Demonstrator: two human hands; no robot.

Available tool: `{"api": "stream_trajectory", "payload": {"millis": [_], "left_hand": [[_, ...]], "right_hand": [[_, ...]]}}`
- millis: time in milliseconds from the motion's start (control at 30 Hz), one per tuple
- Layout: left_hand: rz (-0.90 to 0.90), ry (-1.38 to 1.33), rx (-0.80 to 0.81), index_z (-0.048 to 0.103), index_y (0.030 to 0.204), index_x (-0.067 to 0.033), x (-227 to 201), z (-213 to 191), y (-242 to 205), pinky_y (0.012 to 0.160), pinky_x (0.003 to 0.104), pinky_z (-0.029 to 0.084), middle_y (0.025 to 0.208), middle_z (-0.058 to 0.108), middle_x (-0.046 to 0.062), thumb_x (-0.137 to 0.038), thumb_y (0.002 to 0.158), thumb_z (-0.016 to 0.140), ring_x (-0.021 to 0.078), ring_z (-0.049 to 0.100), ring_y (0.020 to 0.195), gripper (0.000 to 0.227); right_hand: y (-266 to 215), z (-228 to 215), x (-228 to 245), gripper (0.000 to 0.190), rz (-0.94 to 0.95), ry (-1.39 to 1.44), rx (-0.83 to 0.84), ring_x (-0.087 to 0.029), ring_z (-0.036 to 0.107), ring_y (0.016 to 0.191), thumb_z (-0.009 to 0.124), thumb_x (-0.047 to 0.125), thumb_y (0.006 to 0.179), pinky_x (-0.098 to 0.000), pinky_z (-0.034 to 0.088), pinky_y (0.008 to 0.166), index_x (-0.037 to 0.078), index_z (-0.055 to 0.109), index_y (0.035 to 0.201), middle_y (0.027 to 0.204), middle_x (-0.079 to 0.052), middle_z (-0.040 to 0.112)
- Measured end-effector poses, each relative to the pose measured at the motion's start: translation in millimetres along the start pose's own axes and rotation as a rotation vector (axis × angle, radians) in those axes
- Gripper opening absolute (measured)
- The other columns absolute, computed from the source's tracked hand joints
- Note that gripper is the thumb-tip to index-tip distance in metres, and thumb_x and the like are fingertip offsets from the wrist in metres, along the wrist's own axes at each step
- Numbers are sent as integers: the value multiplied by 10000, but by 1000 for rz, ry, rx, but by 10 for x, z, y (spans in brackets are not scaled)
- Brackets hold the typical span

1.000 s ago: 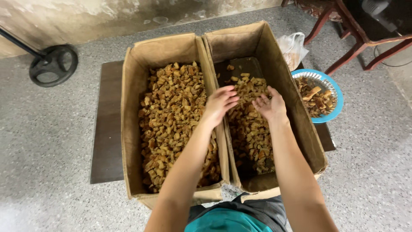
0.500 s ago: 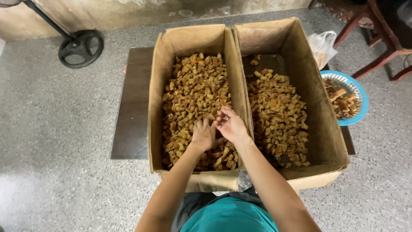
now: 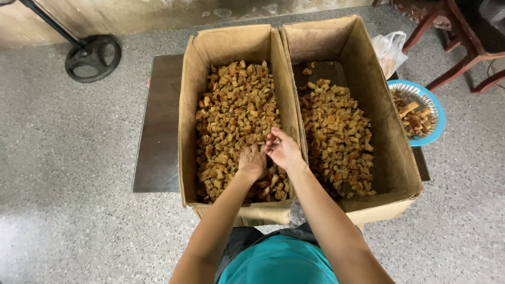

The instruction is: The person sorts small browned food pieces by hand between two cardboard boxes. They pick up individual pieces from one box, turn them over in their hands, and place them into the other box or onto a blue plastic plate.

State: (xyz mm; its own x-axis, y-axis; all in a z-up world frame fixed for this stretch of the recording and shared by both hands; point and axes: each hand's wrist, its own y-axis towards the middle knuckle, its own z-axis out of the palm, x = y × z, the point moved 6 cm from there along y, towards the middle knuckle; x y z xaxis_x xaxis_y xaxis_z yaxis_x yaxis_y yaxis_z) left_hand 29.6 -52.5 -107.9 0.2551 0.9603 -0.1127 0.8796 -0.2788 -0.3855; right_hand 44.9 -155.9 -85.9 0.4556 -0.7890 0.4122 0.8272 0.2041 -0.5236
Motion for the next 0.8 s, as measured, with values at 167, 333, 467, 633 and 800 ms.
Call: {"api": "stream_trajectory", "payload": {"millis": [167, 333, 467, 633, 800], "left_hand": [[-6, -15, 59, 537, 1343, 16, 23, 135, 26, 1032, 458, 487, 1449, 464, 211, -515, 901, 729, 366, 525, 1275, 717], [32, -153, -6, 492, 1350, 38, -3, -71, -155, 993, 457, 510, 1405, 460, 270, -430, 848, 791, 404, 534, 1229, 748], [38, -677, 109, 576, 1285, 18, 198, -234, -318, 869, 370, 608, 1111, 707, 195, -312, 931, 688, 279, 728, 954, 497], [-50, -1294, 138, 572, 1349, -62, 394, -705, -558, 715, 288, 534, 1043, 626, 208, -265, 993, 694, 192, 588, 815, 427], [157, -1197, 70, 501, 1467, -195, 307, -1116, -518, 707, 319, 564, 1314, 611, 70, -146, 889, 668, 187, 616, 788, 604]], "right_hand": [[-125, 5, -8, 11, 8, -29, -70, -140, 500, 735, 612, 130, 979, -310, 466, 723, 125, 608, 988, 809, -7, 578], [-120, 66, 35, 18, -13, -23, -42, -141, 494, 722, 612, 135, 975, -304, 456, 712, 128, 597, 983, 792, -6, 569], [-49, 46, 55, 61, -37, 25, 9, -147, 495, 733, 643, 151, 979, -307, 451, 721, 119, 594, 995, 810, -16, 580], [-71, 70, 69, 135, -39, -14, -19, -175, 538, 841, 640, 250, 985, -331, 479, 801, 132, 595, 1031, 890, -21, 596], [-364, 359, -21, 438, 204, -104, -62, -245, 611, 1095, 451, 469, 998, -420, 509, 1014, 117, 597, 1213, 1117, -94, 652]]}}
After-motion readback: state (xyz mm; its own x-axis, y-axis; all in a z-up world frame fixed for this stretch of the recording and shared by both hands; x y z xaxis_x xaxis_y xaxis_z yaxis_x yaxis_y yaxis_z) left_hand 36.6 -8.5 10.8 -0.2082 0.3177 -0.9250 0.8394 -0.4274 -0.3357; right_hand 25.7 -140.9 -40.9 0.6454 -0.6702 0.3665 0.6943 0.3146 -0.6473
